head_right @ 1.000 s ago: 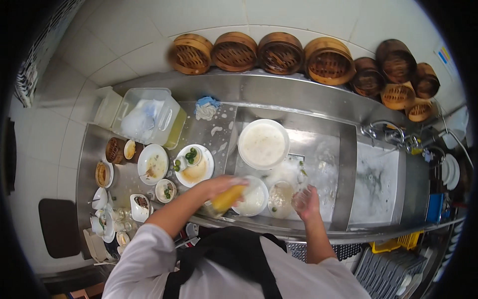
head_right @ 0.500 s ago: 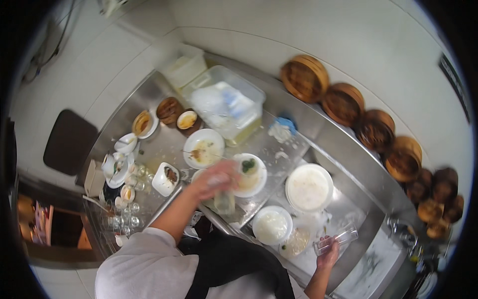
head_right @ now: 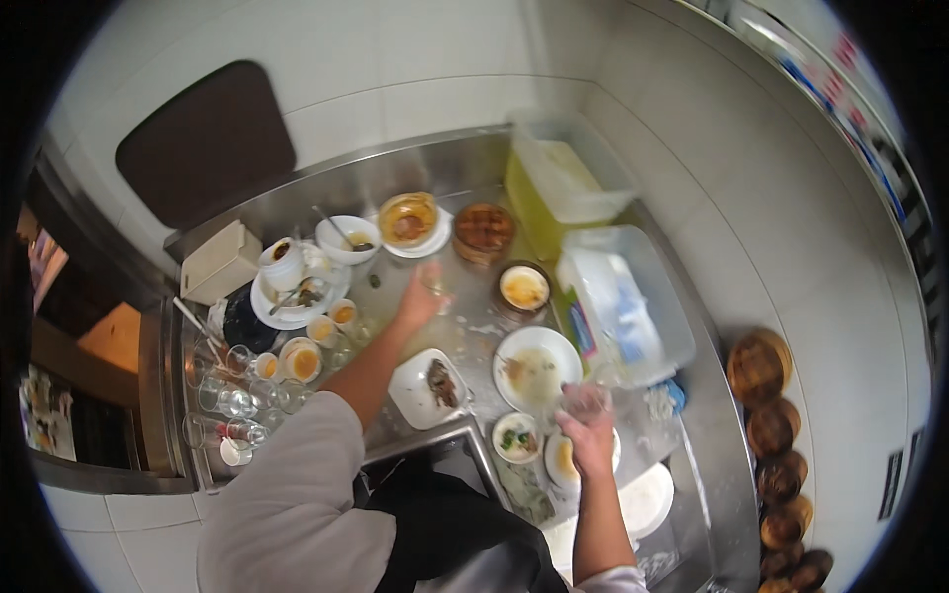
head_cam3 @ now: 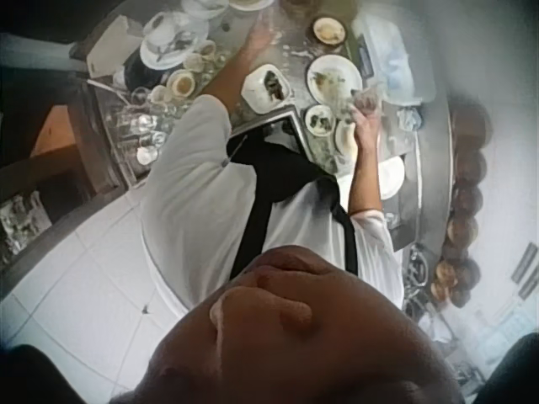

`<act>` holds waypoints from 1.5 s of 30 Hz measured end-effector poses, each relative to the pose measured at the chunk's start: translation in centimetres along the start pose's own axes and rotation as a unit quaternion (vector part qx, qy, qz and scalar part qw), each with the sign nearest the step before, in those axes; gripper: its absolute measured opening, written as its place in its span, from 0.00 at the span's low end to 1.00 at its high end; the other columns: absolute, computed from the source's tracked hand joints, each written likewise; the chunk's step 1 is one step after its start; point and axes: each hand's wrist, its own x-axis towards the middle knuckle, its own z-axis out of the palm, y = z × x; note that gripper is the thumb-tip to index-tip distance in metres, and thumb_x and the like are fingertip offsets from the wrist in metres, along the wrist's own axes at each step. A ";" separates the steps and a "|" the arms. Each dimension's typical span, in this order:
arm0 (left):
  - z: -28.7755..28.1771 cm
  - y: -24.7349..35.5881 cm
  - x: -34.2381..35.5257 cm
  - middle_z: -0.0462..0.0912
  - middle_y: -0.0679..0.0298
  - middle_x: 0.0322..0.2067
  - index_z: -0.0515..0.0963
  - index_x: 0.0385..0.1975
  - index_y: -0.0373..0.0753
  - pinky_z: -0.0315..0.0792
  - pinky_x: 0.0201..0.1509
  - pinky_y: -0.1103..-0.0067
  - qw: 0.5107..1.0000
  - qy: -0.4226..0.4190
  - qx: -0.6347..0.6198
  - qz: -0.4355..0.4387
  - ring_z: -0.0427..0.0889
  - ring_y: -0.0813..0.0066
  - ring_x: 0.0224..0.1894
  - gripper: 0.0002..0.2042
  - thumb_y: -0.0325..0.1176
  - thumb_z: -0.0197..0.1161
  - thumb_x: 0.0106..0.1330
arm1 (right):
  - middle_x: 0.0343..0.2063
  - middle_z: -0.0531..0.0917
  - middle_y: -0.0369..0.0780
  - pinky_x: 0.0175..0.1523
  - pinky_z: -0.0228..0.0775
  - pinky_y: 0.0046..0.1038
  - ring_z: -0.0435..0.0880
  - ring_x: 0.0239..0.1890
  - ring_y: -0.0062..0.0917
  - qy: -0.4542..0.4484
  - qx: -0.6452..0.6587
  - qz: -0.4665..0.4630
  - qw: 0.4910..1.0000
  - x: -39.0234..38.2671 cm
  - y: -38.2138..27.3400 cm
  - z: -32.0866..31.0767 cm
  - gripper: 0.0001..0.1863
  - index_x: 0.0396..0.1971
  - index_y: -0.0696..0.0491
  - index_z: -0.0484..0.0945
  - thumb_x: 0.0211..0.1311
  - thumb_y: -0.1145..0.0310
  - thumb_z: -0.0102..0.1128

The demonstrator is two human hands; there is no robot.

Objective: The person washes various dishes and kitchenware in a sink. The person uses a sponge to scrub white bowls, small sauce containers, and a large metal tray inside the sink, then moves to an adjacent counter to rinse and scrub several glasses and small bowls, handling items one at a time and clearing debris from them.

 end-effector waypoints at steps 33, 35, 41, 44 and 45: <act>-31.7 -11.5 -5.6 0.66 0.55 0.69 0.68 0.68 0.42 0.67 0.67 0.57 0.791 0.327 -0.374 -0.358 0.71 0.56 0.64 0.29 0.49 0.61 0.70 | 0.57 0.78 0.43 0.51 0.74 0.35 0.80 0.52 0.30 -0.165 -0.098 0.283 0.940 9.0 10.9 29.0 0.32 0.70 0.52 0.64 0.70 0.57 0.59; -31.7 -11.6 -4.7 0.70 0.55 0.66 0.68 0.70 0.44 0.68 0.66 0.56 0.788 0.321 -0.368 -0.375 0.75 0.54 0.61 0.29 0.50 0.58 0.72 | 0.57 0.78 0.43 0.51 0.74 0.36 0.79 0.53 0.31 -0.153 -0.092 0.292 0.940 8.7 10.9 29.6 0.35 0.71 0.52 0.61 0.69 0.57 0.60; -31.8 -14.1 -3.6 0.81 0.59 0.56 0.70 0.69 0.48 0.76 0.42 0.65 0.801 0.291 -0.351 -0.387 0.84 0.55 0.50 0.26 0.50 0.53 0.74 | 0.53 0.80 0.44 0.49 0.74 0.35 0.79 0.48 0.30 -0.160 -0.100 0.342 0.921 7.3 11.2 29.8 0.36 0.71 0.52 0.60 0.67 0.57 0.63; -30.8 -14.7 -2.7 0.82 0.60 0.54 0.72 0.66 0.48 0.74 0.36 0.67 0.800 0.267 -0.358 -0.400 0.85 0.57 0.46 0.24 0.49 0.51 0.75 | 0.59 0.76 0.42 0.54 0.72 0.34 0.80 0.53 0.30 -0.180 -0.108 0.358 0.910 7.4 11.3 29.6 0.34 0.71 0.49 0.62 0.69 0.57 0.63; -30.6 -14.9 -2.4 0.82 0.60 0.54 0.73 0.64 0.47 0.74 0.37 0.66 0.792 0.257 -0.374 -0.408 0.85 0.57 0.45 0.23 0.49 0.50 0.75 | 0.58 0.76 0.42 0.54 0.72 0.34 0.80 0.53 0.29 -0.178 -0.107 0.349 0.914 7.4 11.2 29.4 0.34 0.71 0.49 0.62 0.69 0.57 0.63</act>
